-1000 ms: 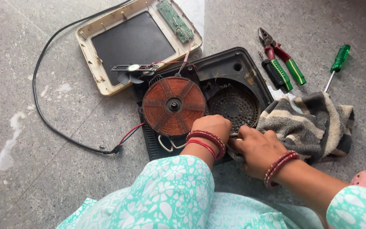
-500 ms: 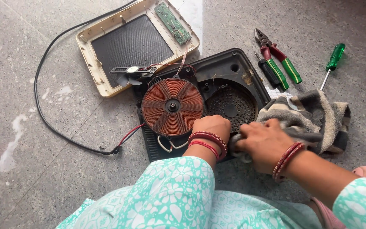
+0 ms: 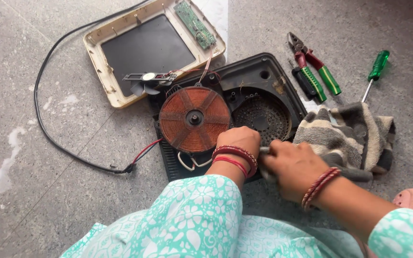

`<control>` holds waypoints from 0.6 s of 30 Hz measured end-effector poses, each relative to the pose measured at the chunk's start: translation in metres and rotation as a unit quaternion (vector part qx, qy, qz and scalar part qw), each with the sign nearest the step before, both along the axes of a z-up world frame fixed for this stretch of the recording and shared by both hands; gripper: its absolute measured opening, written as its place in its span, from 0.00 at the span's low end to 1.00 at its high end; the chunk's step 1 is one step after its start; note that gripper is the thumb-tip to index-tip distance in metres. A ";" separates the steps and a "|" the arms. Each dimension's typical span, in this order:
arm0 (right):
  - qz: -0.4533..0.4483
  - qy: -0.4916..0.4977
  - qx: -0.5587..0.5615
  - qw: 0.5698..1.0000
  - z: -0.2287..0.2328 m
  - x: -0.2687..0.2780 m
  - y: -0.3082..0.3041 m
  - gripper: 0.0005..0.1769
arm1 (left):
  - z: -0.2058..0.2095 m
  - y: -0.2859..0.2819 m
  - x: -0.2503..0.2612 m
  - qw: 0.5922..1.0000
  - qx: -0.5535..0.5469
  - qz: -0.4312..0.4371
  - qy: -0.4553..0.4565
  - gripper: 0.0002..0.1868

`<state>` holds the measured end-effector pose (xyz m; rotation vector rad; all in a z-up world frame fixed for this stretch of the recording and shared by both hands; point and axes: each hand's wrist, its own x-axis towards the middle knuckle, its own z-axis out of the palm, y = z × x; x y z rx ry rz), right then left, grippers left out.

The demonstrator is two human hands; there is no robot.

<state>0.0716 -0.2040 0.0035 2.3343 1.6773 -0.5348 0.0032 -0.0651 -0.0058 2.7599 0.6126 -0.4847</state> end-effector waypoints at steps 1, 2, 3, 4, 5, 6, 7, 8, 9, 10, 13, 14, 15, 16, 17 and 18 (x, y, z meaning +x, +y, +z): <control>0.008 0.007 -0.006 1.000 -0.004 -0.003 0.000 0.15 | -0.002 0.000 0.000 1.000 0.002 -0.003 0.007 0.11; 0.014 0.013 -0.011 1.000 -0.004 -0.005 0.002 0.18 | -0.003 0.000 0.000 1.000 -0.001 0.001 0.010 0.11; 0.021 0.018 -0.015 0.999 -0.002 -0.006 0.003 0.22 | -0.003 -0.001 -0.001 1.000 -0.003 0.005 0.014 0.11; 0.031 0.010 -0.040 0.999 0.003 -0.005 0.004 0.23 | -0.003 -0.001 0.001 1.000 -0.004 0.007 0.014 0.12; 0.041 0.001 -0.065 0.997 0.010 -0.004 0.006 0.23 | -0.004 -0.002 0.002 1.000 -0.002 0.007 0.009 0.11; 0.052 -0.007 -0.090 0.995 0.017 -0.004 0.008 0.24 | -0.005 -0.003 0.002 1.000 0.002 0.008 0.003 0.10; 0.040 -0.028 -0.110 0.993 0.024 -0.003 0.009 0.21 | -0.005 -0.003 0.004 1.000 0.005 0.009 -0.002 0.10; 0.029 -0.046 -0.133 0.990 0.030 -0.002 0.009 0.18 | -0.007 -0.003 0.004 1.000 0.006 0.014 -0.007 0.10; 0.019 -0.063 -0.155 0.986 0.036 0.000 0.008 0.16 | -0.009 -0.004 0.003 1.000 0.007 0.019 -0.013 0.10; -0.020 -0.060 -0.128 0.990 0.042 0.006 0.006 0.21 | -0.009 -0.003 0.004 0.999 0.009 0.024 -0.020 0.11; -0.138 -0.021 -0.024 0.990 0.062 0.039 -0.004 0.33 | -0.003 0.003 0.008 1.000 -0.001 0.005 -0.003 0.14; -0.178 0.013 0.026 0.984 0.067 0.048 -0.006 0.34 | 0.001 0.005 0.006 0.996 -0.038 0.013 -0.074 0.19; -0.192 0.017 0.054 0.980 0.069 0.053 -0.011 0.31 | 0.005 0.005 0.004 0.987 -0.074 0.020 -0.145 0.24; -0.206 0.021 0.084 0.975 0.072 0.057 -0.017 0.29 | 0.010 0.005 0.001 0.970 -0.109 0.026 -0.214 0.30; -0.220 0.026 0.113 0.969 0.075 0.060 -0.023 0.28 | 0.014 0.001 0.000 0.951 -0.142 0.017 -0.274 0.31; -0.207 0.027 0.126 0.970 0.077 0.060 -0.029 0.28 | 0.018 -0.007 0.000 0.926 -0.175 0.009 -0.333 0.32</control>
